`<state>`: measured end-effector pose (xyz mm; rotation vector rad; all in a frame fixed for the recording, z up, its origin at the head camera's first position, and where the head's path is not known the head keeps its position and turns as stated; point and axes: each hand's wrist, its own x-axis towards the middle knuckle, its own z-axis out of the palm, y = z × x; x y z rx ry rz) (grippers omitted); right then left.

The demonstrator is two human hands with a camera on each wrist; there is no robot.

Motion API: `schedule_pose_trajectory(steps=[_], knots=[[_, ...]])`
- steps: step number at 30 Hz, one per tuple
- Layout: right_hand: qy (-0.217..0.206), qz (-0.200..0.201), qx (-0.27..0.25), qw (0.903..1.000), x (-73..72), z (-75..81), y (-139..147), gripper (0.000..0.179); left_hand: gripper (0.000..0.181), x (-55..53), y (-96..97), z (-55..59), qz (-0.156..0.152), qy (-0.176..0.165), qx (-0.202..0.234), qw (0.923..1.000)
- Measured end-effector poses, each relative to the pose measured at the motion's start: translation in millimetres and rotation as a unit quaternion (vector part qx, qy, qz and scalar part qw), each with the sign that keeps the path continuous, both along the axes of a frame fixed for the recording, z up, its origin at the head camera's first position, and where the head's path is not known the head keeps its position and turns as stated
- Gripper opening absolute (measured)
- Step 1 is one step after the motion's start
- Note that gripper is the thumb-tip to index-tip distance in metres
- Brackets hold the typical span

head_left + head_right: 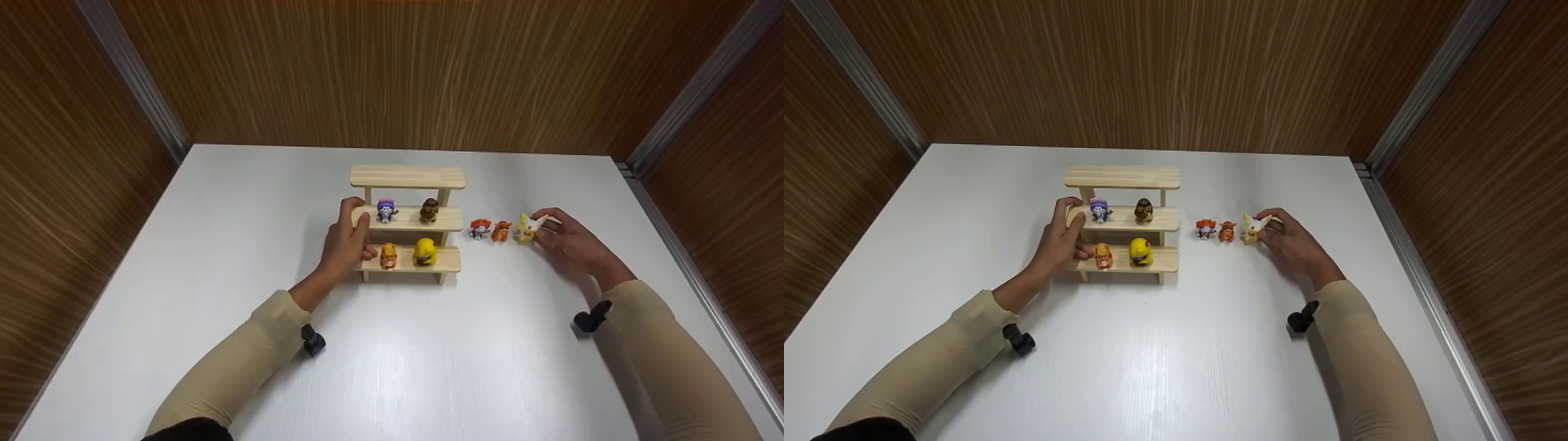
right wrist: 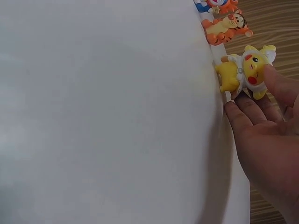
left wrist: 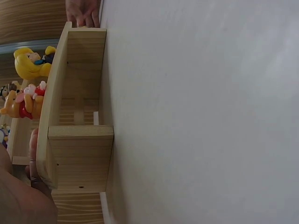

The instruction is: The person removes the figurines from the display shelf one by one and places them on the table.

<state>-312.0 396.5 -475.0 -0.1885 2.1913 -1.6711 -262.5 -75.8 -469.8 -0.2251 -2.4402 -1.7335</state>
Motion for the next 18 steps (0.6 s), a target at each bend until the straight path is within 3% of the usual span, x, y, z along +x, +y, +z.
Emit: schedule_pose_trajectory(steps=[8,18], knots=[[-0.007,-0.004,0.019,0.9998,-1.1,-0.5,1.3,0.054,0.030,0.1,0.1,0.1,0.002,0.000,0.002,1.0000],[-0.033,-0.015,-0.001,0.9993,-3.8,0.6,3.7,0.060,0.031,-0.3,-0.5,-0.8,-0.002,-0.004,0.004,1.0000]])
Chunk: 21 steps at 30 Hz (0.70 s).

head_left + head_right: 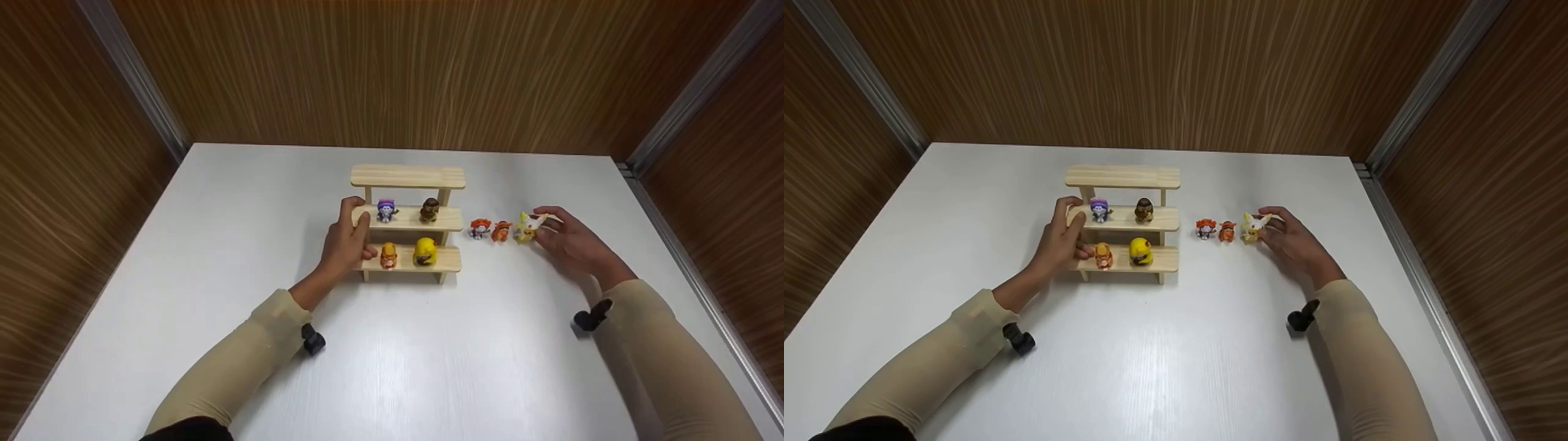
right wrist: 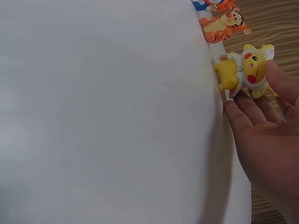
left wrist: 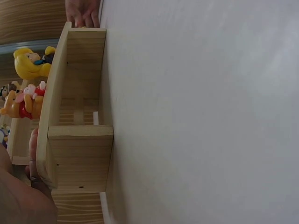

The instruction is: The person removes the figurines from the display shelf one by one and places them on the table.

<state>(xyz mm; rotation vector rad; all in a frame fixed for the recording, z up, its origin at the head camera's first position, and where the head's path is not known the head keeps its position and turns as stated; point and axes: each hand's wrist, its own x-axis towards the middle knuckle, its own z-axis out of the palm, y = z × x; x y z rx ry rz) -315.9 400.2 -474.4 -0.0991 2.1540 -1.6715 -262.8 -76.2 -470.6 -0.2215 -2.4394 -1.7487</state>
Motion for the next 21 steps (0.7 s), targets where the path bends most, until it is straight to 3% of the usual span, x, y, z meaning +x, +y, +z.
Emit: schedule_pose_trajectory(steps=[3,11,21], knots=[[0.011,0.006,0.005,0.9999,0.7,1.1,0.9,0.059,0.031,-0.3,0.0,-0.4,-0.001,0.001,0.000,1.0000],[0.027,0.019,-0.060,0.9977,1.6,7.5,1.0,0.056,0.030,0.4,0.8,1.6,0.000,-0.004,0.009,1.0000],[0.047,0.017,-0.073,0.9961,-3.7,16.0,5.5,0.053,0.030,-0.1,0.9,1.0,0.006,-0.003,-0.004,1.0000]])
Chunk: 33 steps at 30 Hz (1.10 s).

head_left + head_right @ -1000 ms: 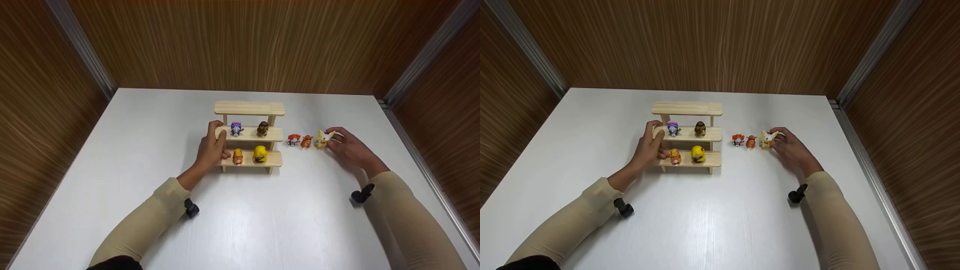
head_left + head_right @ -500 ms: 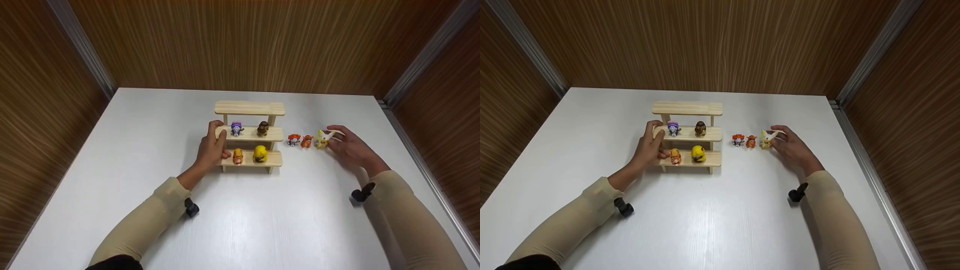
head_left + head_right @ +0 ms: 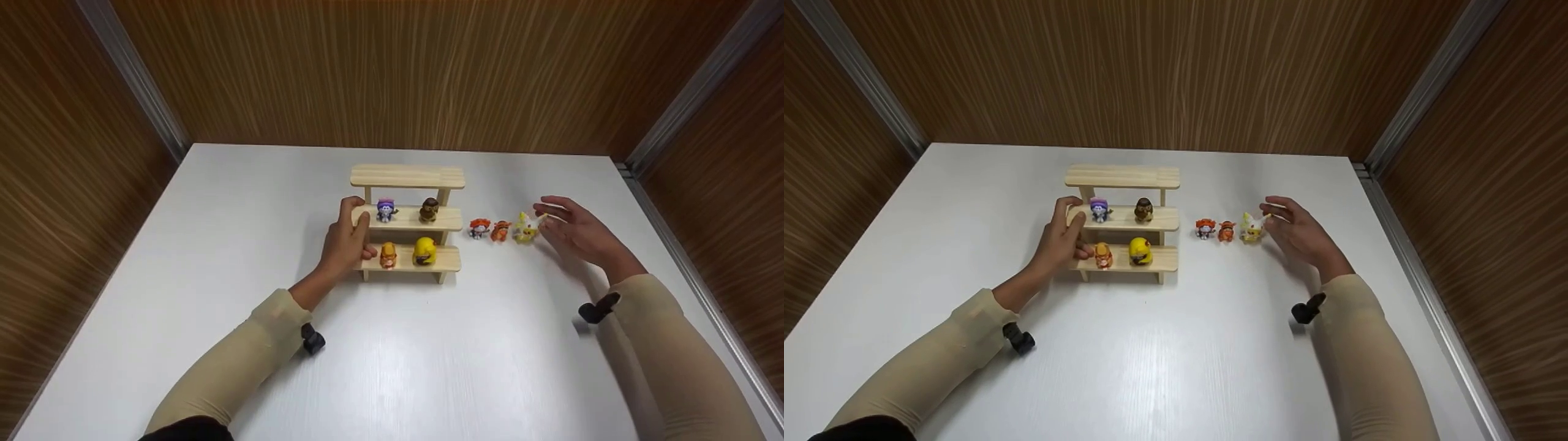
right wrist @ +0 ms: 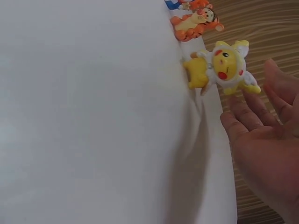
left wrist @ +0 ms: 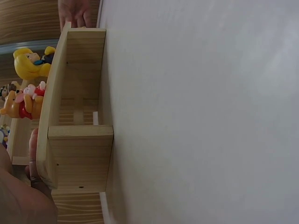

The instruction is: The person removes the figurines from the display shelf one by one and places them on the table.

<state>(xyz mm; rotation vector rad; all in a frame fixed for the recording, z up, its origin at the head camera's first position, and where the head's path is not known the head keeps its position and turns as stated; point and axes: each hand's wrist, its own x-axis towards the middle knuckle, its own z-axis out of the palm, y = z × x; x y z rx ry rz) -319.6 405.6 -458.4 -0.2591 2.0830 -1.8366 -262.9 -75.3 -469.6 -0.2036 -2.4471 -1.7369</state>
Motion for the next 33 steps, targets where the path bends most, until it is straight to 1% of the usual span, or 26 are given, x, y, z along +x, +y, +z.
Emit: schedule_pose_trajectory(steps=[6,10,13,20,23,28,33], knots=[[0.029,0.007,0.022,0.9993,0.6,12.1,-1.4,0.055,0.032,0.0,0.2,0.4,0.003,0.001,-0.003,1.0000],[0.040,-0.002,0.063,0.9972,1.8,23.0,-5.1,0.055,0.032,-0.2,0.0,0.3,0.004,0.000,-0.003,1.0000],[0.049,-0.002,0.084,0.9953,3.0,30.5,-8.2,0.055,0.033,-0.3,-0.2,0.1,0.003,0.001,-0.004,1.0000],[0.068,0.014,0.092,0.9933,5.8,42.6,-15.0,0.058,0.033,-0.2,-0.3,0.0,-0.003,-0.004,0.002,1.0000],[0.072,0.018,0.097,0.9925,6.7,47.3,-18.2,0.059,0.032,0.0,-0.1,0.4,0.000,-0.005,0.001,1.0000],[0.076,0.026,0.093,0.9925,9.3,55.0,-26.9,0.057,0.032,0.1,0.4,0.7,0.002,-0.005,0.000,1.0000],[0.087,0.037,0.087,0.9917,13.2,59.3,-39.1,0.055,0.031,0.0,0.6,0.4,0.004,-0.005,-0.001,1.0000]])
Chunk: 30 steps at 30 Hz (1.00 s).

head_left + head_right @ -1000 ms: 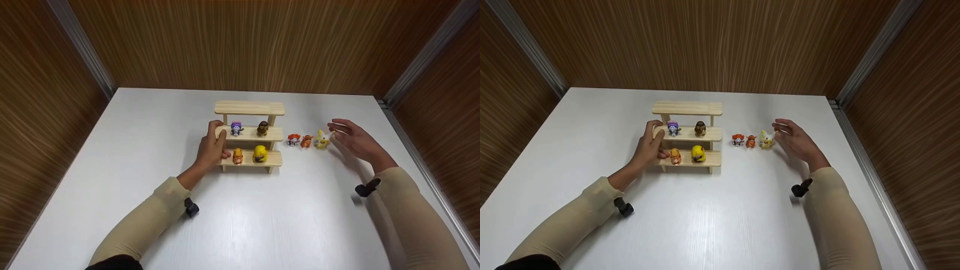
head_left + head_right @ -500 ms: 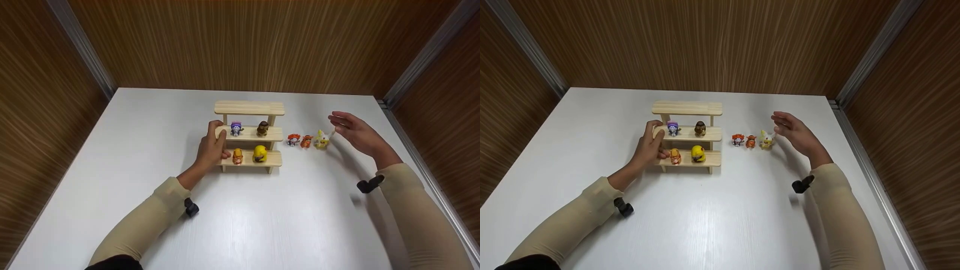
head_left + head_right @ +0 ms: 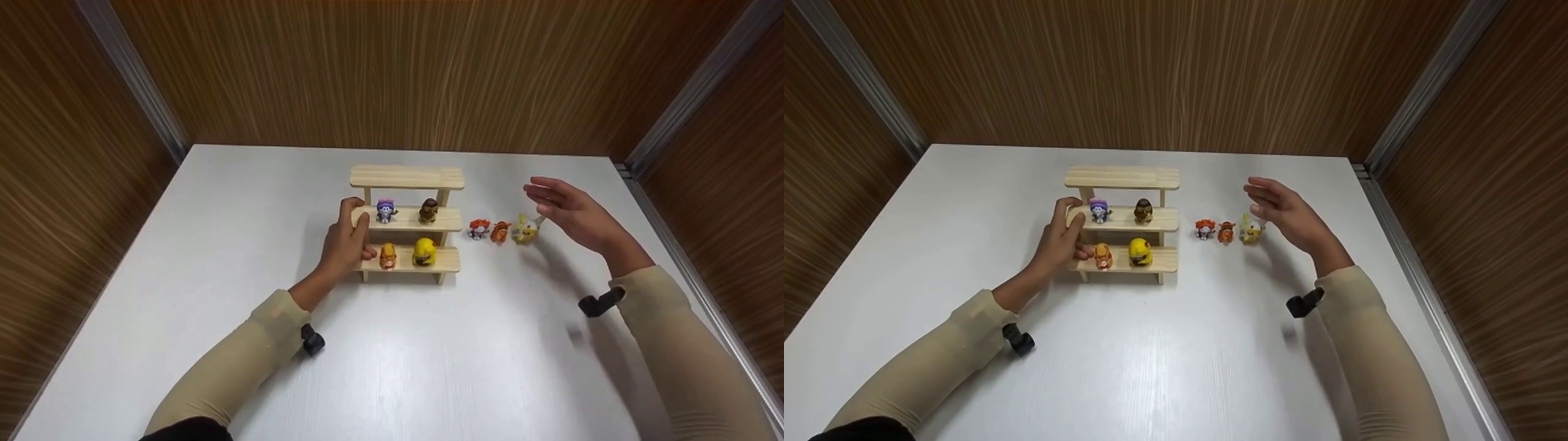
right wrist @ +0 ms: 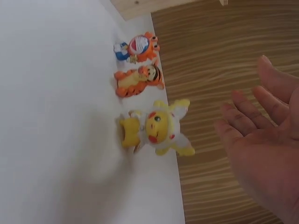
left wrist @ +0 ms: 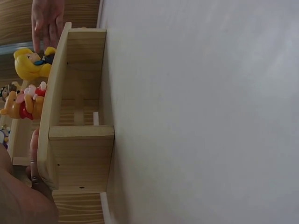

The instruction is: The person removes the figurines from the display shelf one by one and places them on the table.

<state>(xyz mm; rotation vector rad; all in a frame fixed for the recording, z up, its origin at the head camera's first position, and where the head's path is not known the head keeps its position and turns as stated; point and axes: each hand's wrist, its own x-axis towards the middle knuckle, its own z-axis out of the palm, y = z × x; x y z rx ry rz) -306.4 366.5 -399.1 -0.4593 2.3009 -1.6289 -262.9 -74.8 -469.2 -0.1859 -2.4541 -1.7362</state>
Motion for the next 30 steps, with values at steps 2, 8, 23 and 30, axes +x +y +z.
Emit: schedule_pose_trajectory(steps=[2,8,23,30], knots=[[0.006,0.005,-0.001,1.0000,1.8,0.8,-5.3,0.055,0.031,0.0,0.0,-0.3,0.002,-0.001,-0.001,1.0000],[0.019,0.012,0.004,0.9997,7.9,2.8,-23.2,0.056,0.030,-0.2,-0.1,-0.8,0.003,0.000,-0.005,1.0000],[0.047,0.048,-0.018,0.9976,19.0,6.9,-54.7,0.057,0.031,2.0,-1.0,0.3,-0.008,0.005,0.000,1.0000],[0.038,0.045,-0.002,0.9983,23.7,10.0,-71.8,0.060,0.031,1.3,-0.8,0.0,-0.007,0.005,0.001,1.0000]])
